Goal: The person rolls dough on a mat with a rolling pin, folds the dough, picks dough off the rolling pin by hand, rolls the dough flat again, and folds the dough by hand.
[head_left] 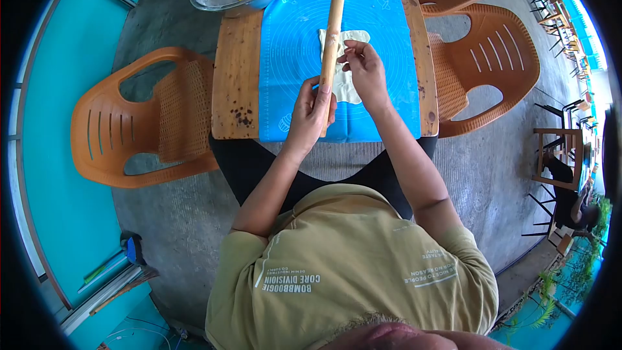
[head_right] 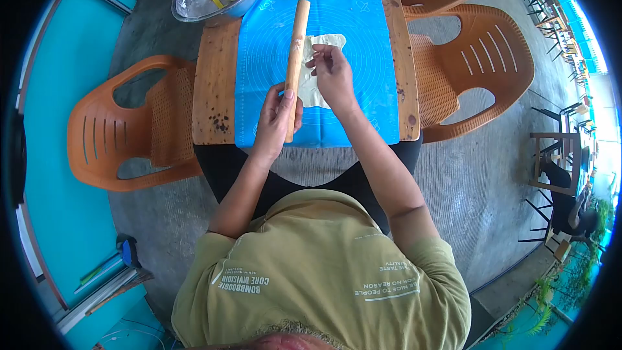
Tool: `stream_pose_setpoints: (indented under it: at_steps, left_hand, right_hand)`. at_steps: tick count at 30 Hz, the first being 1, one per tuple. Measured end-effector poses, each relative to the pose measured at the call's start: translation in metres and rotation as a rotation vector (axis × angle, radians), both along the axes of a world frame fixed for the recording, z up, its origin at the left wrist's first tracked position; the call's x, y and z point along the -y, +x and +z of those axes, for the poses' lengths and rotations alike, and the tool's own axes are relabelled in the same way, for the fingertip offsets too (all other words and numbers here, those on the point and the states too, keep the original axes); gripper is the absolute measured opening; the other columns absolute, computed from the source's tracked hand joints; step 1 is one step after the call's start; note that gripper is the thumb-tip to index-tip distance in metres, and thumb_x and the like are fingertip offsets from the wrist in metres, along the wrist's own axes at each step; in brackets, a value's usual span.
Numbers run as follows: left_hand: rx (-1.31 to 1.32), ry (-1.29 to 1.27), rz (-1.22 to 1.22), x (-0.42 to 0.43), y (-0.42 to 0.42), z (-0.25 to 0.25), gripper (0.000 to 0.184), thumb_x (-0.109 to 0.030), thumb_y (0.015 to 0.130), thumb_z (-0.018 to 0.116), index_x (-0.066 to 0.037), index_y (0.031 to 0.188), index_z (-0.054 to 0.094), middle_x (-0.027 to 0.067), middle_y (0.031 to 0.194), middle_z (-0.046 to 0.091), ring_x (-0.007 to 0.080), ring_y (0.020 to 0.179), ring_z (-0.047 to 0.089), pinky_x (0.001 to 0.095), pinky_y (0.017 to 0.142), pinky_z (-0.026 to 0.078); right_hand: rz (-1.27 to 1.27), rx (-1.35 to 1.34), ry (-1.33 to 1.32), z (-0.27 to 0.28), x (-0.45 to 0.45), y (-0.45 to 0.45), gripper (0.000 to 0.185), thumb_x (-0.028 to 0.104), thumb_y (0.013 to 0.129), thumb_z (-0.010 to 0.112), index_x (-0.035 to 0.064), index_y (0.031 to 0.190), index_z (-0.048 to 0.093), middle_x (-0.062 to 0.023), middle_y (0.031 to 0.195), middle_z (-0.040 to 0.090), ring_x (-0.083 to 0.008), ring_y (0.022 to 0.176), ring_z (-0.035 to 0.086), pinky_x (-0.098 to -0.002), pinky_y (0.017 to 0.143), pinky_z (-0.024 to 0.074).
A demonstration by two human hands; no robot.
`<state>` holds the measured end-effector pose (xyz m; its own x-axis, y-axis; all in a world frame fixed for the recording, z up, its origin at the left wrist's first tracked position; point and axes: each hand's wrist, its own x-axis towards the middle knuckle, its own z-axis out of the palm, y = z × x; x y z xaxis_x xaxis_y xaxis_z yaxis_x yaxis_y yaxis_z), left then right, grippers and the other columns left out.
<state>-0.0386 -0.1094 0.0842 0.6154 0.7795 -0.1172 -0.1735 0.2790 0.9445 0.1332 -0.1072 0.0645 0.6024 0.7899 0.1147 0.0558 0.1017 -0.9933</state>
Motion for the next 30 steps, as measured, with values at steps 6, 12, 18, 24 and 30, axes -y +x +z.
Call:
stream_pose_setpoints:
  at_steps: [6,12,18,24,30]
  left_hand:
    - [-0.019,0.056,0.015,0.000,0.002,-0.005,0.038,-0.033,0.112,0.056,-0.003,0.136,0.052,0.0024,0.082,0.062,0.0083,0.063,0.056,0.0237,0.055,0.045]
    - [-0.023,0.144,0.045,-0.002,0.003,-0.015,0.043,-0.030,0.111,0.060,0.000,0.140,0.049,0.0020,0.080,0.060,0.0058,0.063,0.056,0.0226,0.052,0.044]
    - [-0.104,0.205,0.053,0.006,0.009,-0.019,0.040,-0.028,0.109,0.063,-0.001,0.137,0.052,0.0022,0.079,0.060,0.0074,0.062,0.056,0.0260,0.054,0.043]
    - [-0.211,0.419,0.072,0.010,0.013,-0.028,0.041,-0.027,0.109,0.063,0.001,0.136,0.051,0.0039,0.079,0.061,0.0087,0.062,0.055,0.0279,0.054,0.043]
    - [-0.173,0.256,0.026,0.013,0.011,-0.020,0.040,-0.030,0.112,0.056,0.000,0.137,0.049,0.0020,0.082,0.059,0.0061,0.058,0.054,0.0245,0.050,0.042]
  right_hand:
    - [-0.027,0.131,-0.184,0.005,-0.005,0.015,0.021,0.008,0.105,0.058,-0.0051,0.118,0.068,-0.0149,0.107,0.074,-0.0199,0.089,0.074,-0.0321,0.079,0.0577]
    - [-0.049,0.366,-0.083,-0.006,-0.012,0.025,0.027,0.018,0.109,0.057,-0.0034,0.121,0.069,-0.0161,0.098,0.077,-0.0213,0.088,0.074,-0.0340,0.078,0.0585]
    - [0.040,-0.109,-0.046,0.019,-0.016,0.012,0.051,0.045,0.112,0.051,-0.0037,0.110,0.066,-0.0104,0.079,0.072,-0.0165,0.077,0.073,-0.0339,0.068,0.0586]
    - [-0.036,0.200,-0.175,0.029,-0.019,-0.002,0.057,0.050,0.113,0.046,-0.0012,0.096,0.062,-0.0149,0.077,0.071,-0.0226,0.071,0.073,-0.0387,0.063,0.0561]
    - [-0.038,0.217,-0.153,0.014,-0.021,-0.003,0.055,0.044,0.116,0.040,-0.0018,0.104,0.068,-0.0160,0.080,0.073,-0.0233,0.072,0.073,-0.0387,0.065,0.0559]
